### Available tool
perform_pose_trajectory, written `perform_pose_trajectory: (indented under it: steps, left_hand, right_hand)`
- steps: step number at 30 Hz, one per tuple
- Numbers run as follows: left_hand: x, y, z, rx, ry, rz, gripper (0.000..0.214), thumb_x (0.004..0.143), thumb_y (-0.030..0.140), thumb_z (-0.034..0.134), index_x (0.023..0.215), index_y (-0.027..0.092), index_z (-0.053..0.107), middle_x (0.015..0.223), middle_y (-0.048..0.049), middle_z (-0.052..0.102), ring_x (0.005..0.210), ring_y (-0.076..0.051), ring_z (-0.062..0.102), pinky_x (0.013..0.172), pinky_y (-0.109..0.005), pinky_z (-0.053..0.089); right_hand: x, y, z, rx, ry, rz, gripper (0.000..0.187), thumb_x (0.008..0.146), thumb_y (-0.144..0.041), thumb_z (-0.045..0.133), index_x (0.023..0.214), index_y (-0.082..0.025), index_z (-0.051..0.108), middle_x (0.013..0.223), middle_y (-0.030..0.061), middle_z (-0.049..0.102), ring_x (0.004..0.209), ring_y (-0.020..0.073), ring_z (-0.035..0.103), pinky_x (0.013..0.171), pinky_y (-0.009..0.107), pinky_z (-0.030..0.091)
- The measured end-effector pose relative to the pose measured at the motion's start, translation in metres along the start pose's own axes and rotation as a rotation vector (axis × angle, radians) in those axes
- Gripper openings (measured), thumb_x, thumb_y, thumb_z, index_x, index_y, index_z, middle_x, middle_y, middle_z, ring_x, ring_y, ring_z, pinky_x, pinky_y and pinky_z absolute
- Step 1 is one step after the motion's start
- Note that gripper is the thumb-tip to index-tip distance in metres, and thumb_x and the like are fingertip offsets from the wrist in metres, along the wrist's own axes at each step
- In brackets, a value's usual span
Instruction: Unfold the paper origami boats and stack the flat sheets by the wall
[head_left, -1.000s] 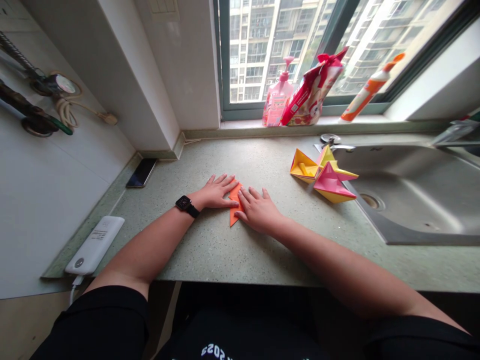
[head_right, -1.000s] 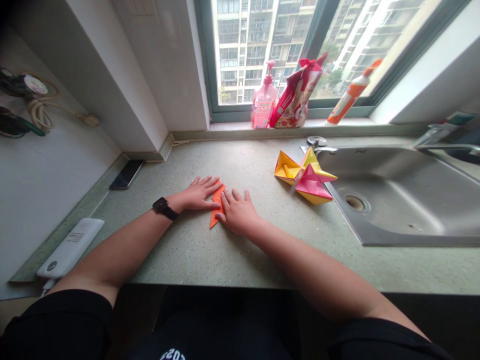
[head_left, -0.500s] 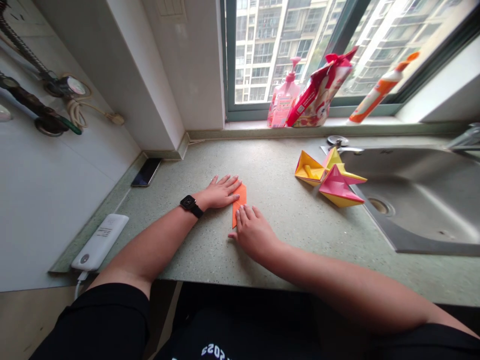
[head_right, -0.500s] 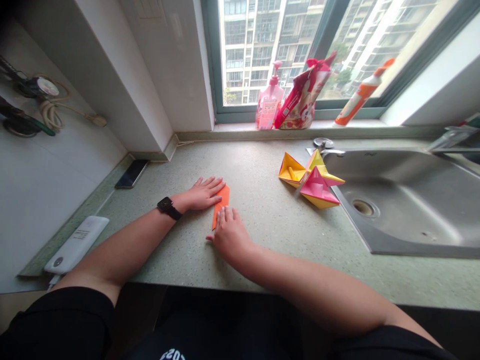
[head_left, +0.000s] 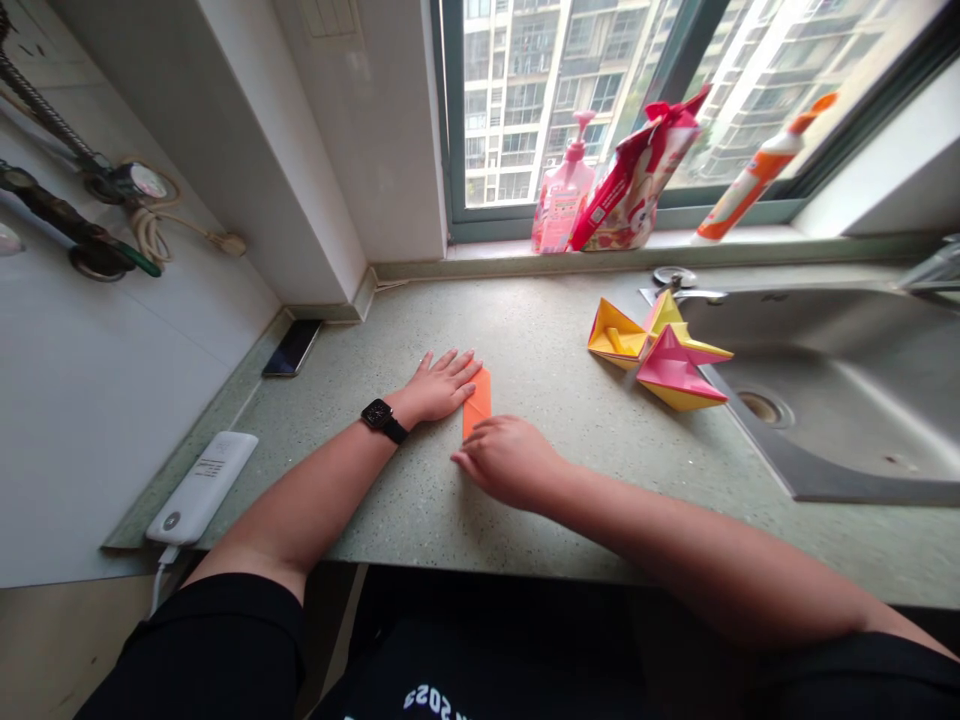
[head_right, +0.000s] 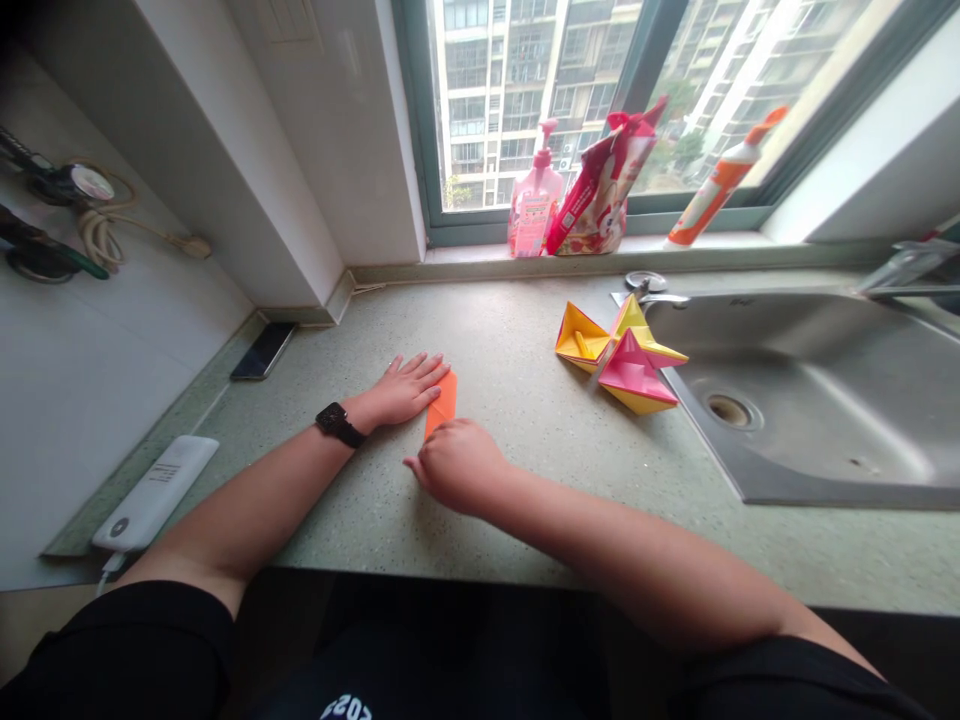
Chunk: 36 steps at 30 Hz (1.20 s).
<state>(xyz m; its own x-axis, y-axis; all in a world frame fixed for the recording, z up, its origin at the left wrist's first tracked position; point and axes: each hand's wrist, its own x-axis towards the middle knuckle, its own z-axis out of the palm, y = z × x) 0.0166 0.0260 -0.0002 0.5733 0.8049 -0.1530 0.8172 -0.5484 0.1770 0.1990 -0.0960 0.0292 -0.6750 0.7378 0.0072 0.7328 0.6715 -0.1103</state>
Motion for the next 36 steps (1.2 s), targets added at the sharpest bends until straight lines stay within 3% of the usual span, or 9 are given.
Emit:
perform_pose_trajectory:
  steps: [3,7,19,23,26,29,31,33,36]
  left_hand:
    - [-0.001,0.001,0.0,0.011,-0.004,-0.002,0.067,0.115,0.051,0.022,0.178,0.031,0.028,0.186,-0.0024,0.021,0.173,-0.033,0.015,0.137,-0.068,0.006]
    - [-0.001,0.002,0.0,0.02,-0.013,-0.006,0.068,0.115,0.052,0.02,0.179,0.032,0.025,0.186,-0.0008,0.019,0.174,-0.032,0.014,0.138,-0.067,0.005]
    - [0.027,-0.009,-0.013,0.006,-0.005,-0.137,0.071,0.113,0.055,0.022,0.18,0.029,0.021,0.187,-0.0039,0.015,0.174,-0.034,0.012,0.135,-0.074,0.005]
    - [0.043,-0.011,-0.017,-0.019,0.079,-0.252,0.066,0.114,0.05,0.025,0.177,0.03,0.031,0.186,-0.0074,0.023,0.172,-0.036,0.019,0.132,-0.078,0.011]
    - [0.049,-0.006,-0.017,-0.046,0.2,-0.303,0.064,0.114,0.042,0.029,0.176,0.024,0.034,0.183,-0.012,0.031,0.17,-0.035,0.026,0.134,-0.072,0.018]
    - [0.04,0.001,-0.014,-0.065,0.298,-0.209,0.064,0.114,0.036,0.03,0.174,0.016,0.037,0.18,-0.0154,0.037,0.169,-0.031,0.03,0.137,-0.059,0.023]
    - [0.025,0.004,-0.01,-0.077,0.267,-0.053,0.064,0.114,0.039,0.032,0.174,0.017,0.036,0.18,-0.0147,0.037,0.169,-0.028,0.032,0.138,-0.054,0.021]
    - [0.007,0.006,-0.005,-0.073,0.17,0.083,0.066,0.115,0.047,0.035,0.176,0.021,0.032,0.181,-0.0133,0.036,0.169,-0.028,0.03,0.139,-0.06,0.01]
    - [-0.015,0.003,-0.002,-0.05,0.028,0.151,0.079,0.11,0.063,0.045,0.178,0.026,0.028,0.183,-0.014,0.028,0.172,-0.033,0.02,0.136,-0.069,0.001]
  right_hand:
    - [0.014,0.033,-0.005,-0.006,0.153,0.16,0.041,0.114,-0.033,0.048,0.135,-0.016,0.078,0.144,0.0138,0.076,0.137,0.0324,0.068,0.117,0.048,0.051]
    - [0.023,0.061,0.006,-0.008,0.098,0.272,0.047,0.111,-0.039,0.055,0.149,-0.015,0.069,0.164,0.0149,0.061,0.15,0.0359,0.058,0.122,0.053,0.048]
    - [0.022,0.059,0.014,-0.014,0.0,0.343,0.066,0.108,-0.055,0.057,0.163,-0.018,0.057,0.175,0.0152,0.047,0.161,0.04,0.045,0.128,0.059,0.04]
    - [0.021,0.065,0.017,-0.026,0.051,0.293,0.061,0.107,-0.057,0.059,0.155,-0.019,0.064,0.17,0.0168,0.054,0.156,0.0387,0.051,0.129,0.055,0.04]
    - [0.02,0.068,0.019,-0.019,0.074,0.287,0.061,0.106,-0.057,0.061,0.153,-0.018,0.065,0.169,0.0185,0.054,0.156,0.0403,0.05,0.129,0.057,0.039]
    - [0.019,0.07,0.021,0.004,0.072,0.301,0.067,0.105,-0.059,0.061,0.158,-0.019,0.061,0.172,0.02,0.05,0.16,0.0431,0.044,0.13,0.061,0.036]
    - [0.018,0.071,0.022,0.016,0.053,0.308,0.072,0.104,-0.062,0.062,0.163,-0.021,0.056,0.175,0.0201,0.046,0.162,0.0451,0.041,0.13,0.065,0.034]
    - [0.018,0.072,0.022,0.026,0.028,0.313,0.078,0.103,-0.065,0.062,0.167,-0.021,0.052,0.177,0.0203,0.043,0.163,0.0468,0.038,0.129,0.067,0.034]
    - [0.017,0.074,0.022,0.039,0.008,0.316,0.087,0.1,-0.072,0.061,0.17,-0.021,0.048,0.179,0.02,0.039,0.164,0.048,0.035,0.129,0.068,0.033]
